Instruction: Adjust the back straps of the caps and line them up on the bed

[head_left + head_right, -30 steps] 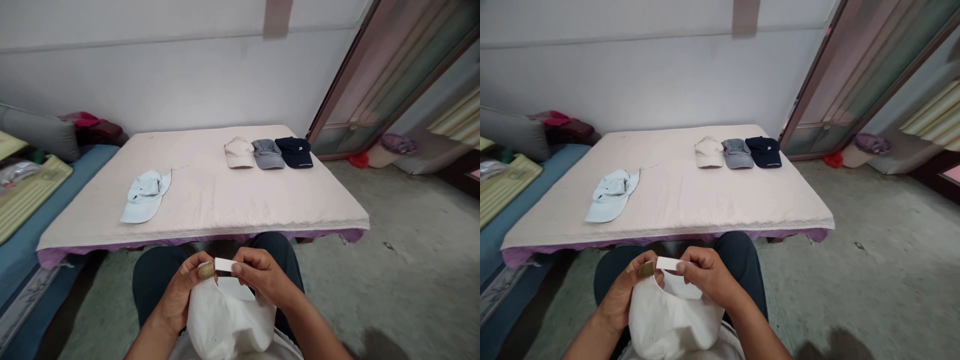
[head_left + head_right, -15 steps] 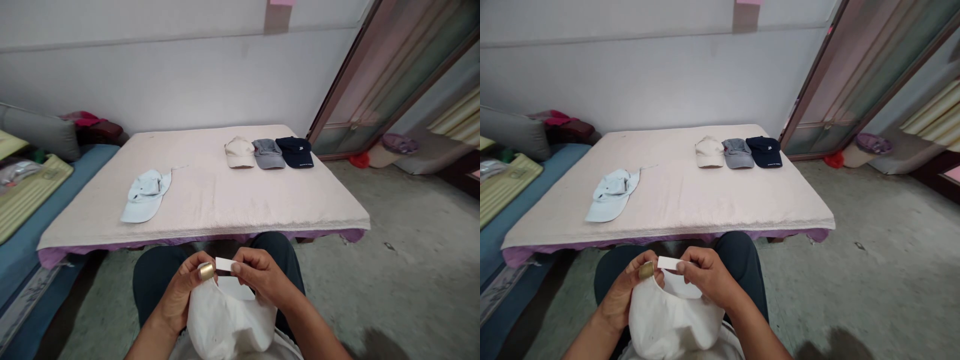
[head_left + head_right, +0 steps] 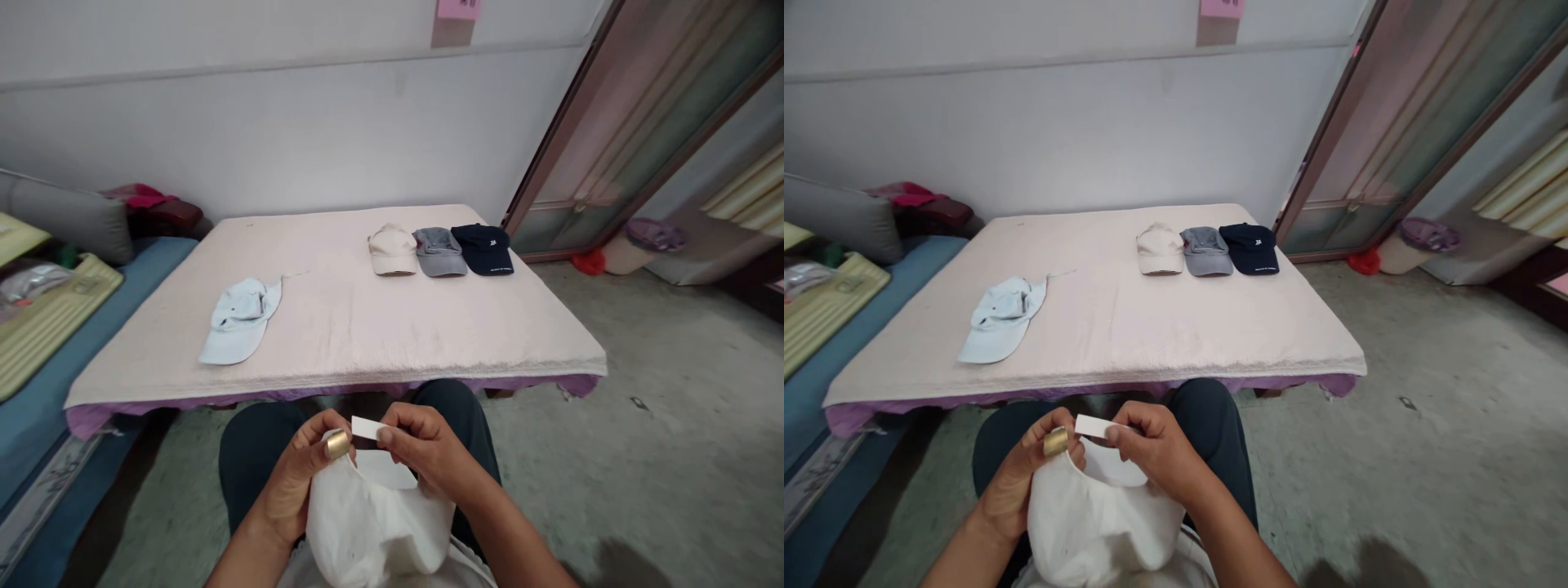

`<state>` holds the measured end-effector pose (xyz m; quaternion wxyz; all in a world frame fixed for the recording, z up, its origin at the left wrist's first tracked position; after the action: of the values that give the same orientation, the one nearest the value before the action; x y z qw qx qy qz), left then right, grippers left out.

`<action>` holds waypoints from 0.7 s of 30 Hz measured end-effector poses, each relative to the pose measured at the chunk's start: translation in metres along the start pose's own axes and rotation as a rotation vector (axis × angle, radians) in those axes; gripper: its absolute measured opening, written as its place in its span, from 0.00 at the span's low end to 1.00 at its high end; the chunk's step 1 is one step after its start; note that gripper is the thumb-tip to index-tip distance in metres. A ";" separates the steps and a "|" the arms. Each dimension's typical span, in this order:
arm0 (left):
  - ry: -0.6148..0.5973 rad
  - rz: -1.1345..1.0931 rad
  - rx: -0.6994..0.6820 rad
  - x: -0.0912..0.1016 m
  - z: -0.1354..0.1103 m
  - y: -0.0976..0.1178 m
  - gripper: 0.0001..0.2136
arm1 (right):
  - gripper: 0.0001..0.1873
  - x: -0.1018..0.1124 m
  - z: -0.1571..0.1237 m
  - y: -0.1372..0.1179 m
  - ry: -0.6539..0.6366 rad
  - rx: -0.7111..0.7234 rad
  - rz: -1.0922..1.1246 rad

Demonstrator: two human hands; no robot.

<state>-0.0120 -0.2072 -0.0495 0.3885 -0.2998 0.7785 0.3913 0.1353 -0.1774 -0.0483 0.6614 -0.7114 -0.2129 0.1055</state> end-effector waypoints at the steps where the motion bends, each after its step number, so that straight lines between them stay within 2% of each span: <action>1: 0.005 0.005 -0.001 0.001 0.000 0.000 0.09 | 0.19 0.000 0.000 0.001 0.006 0.001 0.002; 9: 0.007 0.028 -0.021 -0.002 0.001 0.002 0.11 | 0.16 -0.007 -0.002 0.002 -0.087 -0.018 0.003; 14: 0.027 0.051 -0.002 0.000 0.001 0.001 0.09 | 0.15 -0.006 -0.001 0.000 -0.086 -0.002 -0.015; 21: 0.025 0.045 0.001 0.000 0.002 0.000 0.09 | 0.15 -0.003 0.000 -0.014 -0.143 0.065 -0.022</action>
<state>-0.0116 -0.2058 -0.0498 0.3700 -0.2868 0.7900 0.3960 0.1302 -0.1784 -0.0352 0.6685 -0.6777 -0.2637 0.1557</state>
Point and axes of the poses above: each hand's wrist, its own z-axis towards the middle knuckle, its own x-axis out of the back of the hand, y = z × x, the point moved 5 cm from there along z, towards the middle knuckle, and after that the axes turned 14 degrees about -z, right-handed, at the moved point
